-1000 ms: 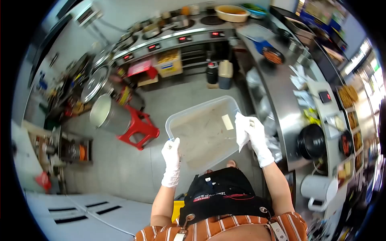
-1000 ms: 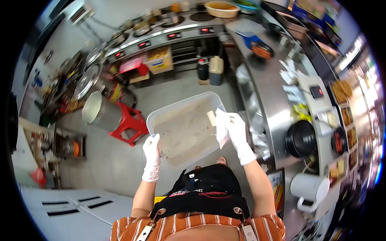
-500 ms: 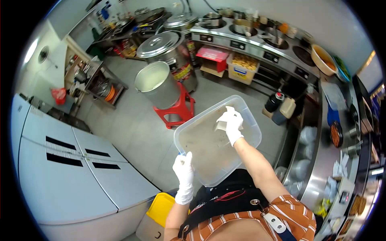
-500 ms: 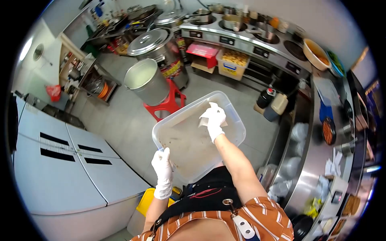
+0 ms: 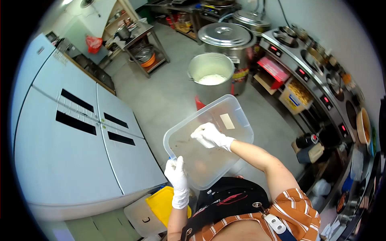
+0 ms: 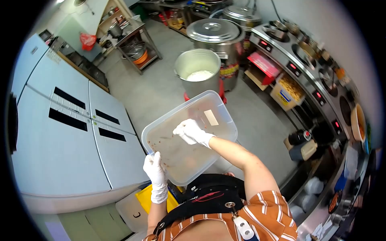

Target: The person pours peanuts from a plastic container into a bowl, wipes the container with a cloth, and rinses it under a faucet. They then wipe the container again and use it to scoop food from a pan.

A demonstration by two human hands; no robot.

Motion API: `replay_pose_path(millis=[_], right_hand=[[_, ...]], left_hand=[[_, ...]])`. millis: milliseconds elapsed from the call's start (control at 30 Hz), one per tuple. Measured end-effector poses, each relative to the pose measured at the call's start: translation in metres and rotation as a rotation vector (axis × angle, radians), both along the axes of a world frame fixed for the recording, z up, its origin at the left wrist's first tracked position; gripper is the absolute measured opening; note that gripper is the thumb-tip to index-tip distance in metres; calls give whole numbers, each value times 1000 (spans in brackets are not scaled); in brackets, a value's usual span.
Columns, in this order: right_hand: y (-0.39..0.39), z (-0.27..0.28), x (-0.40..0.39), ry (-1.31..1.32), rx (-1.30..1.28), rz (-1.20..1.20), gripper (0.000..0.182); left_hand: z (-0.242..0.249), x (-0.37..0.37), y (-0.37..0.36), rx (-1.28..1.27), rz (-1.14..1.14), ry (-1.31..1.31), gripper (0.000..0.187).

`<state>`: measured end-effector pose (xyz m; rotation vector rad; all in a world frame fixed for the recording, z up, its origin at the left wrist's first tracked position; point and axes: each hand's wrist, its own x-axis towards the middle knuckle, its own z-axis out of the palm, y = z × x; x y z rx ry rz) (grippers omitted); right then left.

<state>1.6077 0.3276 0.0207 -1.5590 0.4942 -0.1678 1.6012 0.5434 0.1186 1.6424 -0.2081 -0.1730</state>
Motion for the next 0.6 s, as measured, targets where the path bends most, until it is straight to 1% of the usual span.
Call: replay_pose_path(millis=[33, 67, 100, 133, 167, 200, 233, 267, 300, 367, 400, 433, 500, 567, 600], right_hand=[[0, -2, 19, -60, 91, -71, 14], [-6, -2, 38, -100, 69, -215, 13], [-12, 14, 59, -140, 49, -358, 13], [-22, 9, 89, -87, 147, -472, 12], [-28, 3, 123, -31, 247, -586, 12], [-32, -15, 157, -36, 250, -568, 12], [-36, -38, 195, -41, 202, -652, 11], [-36, -49, 227, -43, 157, -739, 10], [-26, -45, 249, -44, 164, -728, 10], [-6, -40, 289, -21, -51, -584, 4], [-3, -60, 313, -123, -18, -440, 6], [11, -60, 332, -119, -14, -433, 6], [52, -59, 379, -265, 0, -596, 17], [86, -31, 407, -267, -277, -492, 15], [98, -15, 420, -290, -254, -300, 12]], left_hand=[[1, 20, 4, -4, 24, 0, 26], [5, 44, 7, -12, 47, 26, 28], [8, 67, 10, -21, 69, 52, 30], [9, 88, 14, -20, 85, 49, 30], [11, 107, 20, -18, 105, 47, 30], [13, 126, 24, -44, 92, 56, 29], [15, 146, 26, -72, 75, 61, 27], [18, 166, 29, -71, 88, 51, 27], [21, 184, 32, -86, 72, 79, 24], [25, 218, 36, -115, 35, 140, 19], [24, 235, 36, -151, 30, 142, 18], [28, 251, 34, -147, 37, 144, 18], [34, 285, 27, -160, 22, 213, 17], [27, 321, 13, -165, 28, 172, 17], [22, 340, 8, -170, 31, 134, 17]])
